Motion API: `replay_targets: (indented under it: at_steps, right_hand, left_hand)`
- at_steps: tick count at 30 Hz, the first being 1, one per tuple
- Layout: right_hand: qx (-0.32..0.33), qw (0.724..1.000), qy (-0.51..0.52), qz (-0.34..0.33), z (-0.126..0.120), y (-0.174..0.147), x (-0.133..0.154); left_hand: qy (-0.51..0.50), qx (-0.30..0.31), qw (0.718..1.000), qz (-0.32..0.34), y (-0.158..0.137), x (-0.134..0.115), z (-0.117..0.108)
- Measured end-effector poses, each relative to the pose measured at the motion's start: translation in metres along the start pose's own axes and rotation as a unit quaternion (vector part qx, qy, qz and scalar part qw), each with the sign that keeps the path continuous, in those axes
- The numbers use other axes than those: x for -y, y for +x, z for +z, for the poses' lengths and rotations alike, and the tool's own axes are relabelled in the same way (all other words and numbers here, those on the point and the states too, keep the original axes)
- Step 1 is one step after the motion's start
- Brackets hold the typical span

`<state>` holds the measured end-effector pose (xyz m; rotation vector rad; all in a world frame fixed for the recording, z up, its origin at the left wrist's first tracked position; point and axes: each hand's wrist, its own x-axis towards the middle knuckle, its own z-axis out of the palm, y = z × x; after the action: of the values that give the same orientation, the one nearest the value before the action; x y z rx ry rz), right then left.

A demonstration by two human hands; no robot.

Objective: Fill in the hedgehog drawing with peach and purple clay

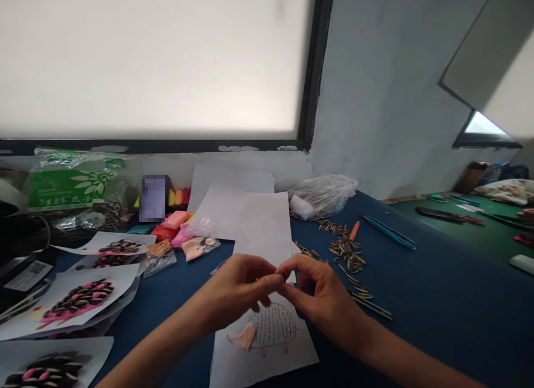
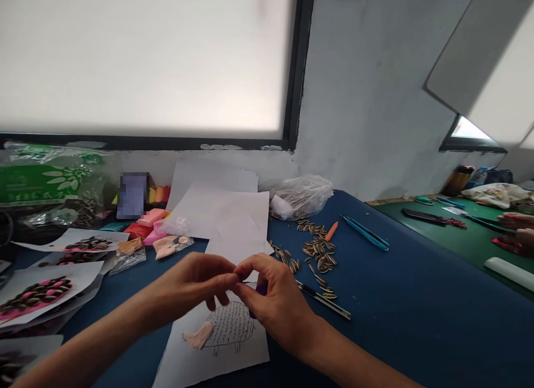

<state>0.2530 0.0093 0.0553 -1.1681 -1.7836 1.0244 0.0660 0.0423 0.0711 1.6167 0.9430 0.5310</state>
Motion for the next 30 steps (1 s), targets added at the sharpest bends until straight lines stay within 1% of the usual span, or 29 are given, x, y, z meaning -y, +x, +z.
replay_targets:
  at_steps: [2, 3, 5, 7, 10, 12, 17, 20, 24, 27, 30]
  right_hand:
    - [-0.027, 0.998, -0.048, -0.040, 0.001, -0.002, 0.002]
    - [-0.034, 0.996, -0.061, -0.046, 0.001, -0.002, 0.003]
    - [-0.030, 0.998, -0.054, -0.026, 0.000, -0.002, 0.007]
    - [-0.011, 1.000, -0.014, 0.017, -0.002, -0.001, 0.008]
    - [0.021, 0.994, 0.071, 0.076, -0.004, 0.001, 0.007]
    - [0.030, 0.990, 0.107, 0.090, -0.004, 0.002, 0.003]
    - [0.038, 0.989, 0.115, 0.081, -0.001, 0.001, 0.000]
    - [0.050, 0.988, 0.117, 0.082, -0.001, 0.001, 0.005]
    - [0.042, 0.992, 0.104, 0.063, -0.003, 0.000, 0.013]
    - [0.052, 0.989, 0.128, 0.046, -0.001, -0.001, 0.011]
    - [0.042, 0.986, 0.150, 0.055, 0.000, -0.001, 0.005]
  left_hand:
    - [-0.066, 0.022, 0.997, -0.019, 0.001, 0.000, 0.007]
    - [-0.092, 0.015, 0.995, -0.026, 0.002, 0.001, 0.009]
    - [-0.125, -0.010, 0.991, -0.038, 0.003, 0.003, 0.007]
    - [-0.147, -0.032, 0.987, -0.047, 0.004, 0.005, 0.004]
    - [-0.149, -0.046, 0.987, -0.049, 0.005, 0.009, -0.002]
    - [-0.151, -0.055, 0.986, -0.047, 0.005, 0.010, -0.004]
    - [-0.150, -0.080, 0.985, -0.033, 0.006, 0.007, -0.003]
    - [-0.142, -0.093, 0.985, -0.025, 0.006, 0.007, -0.002]
    - [-0.134, -0.115, 0.984, -0.018, 0.008, 0.012, -0.001]
    - [-0.139, -0.103, 0.985, -0.019, 0.008, 0.014, 0.002]
    - [-0.143, -0.075, 0.987, -0.024, 0.007, 0.012, 0.007]
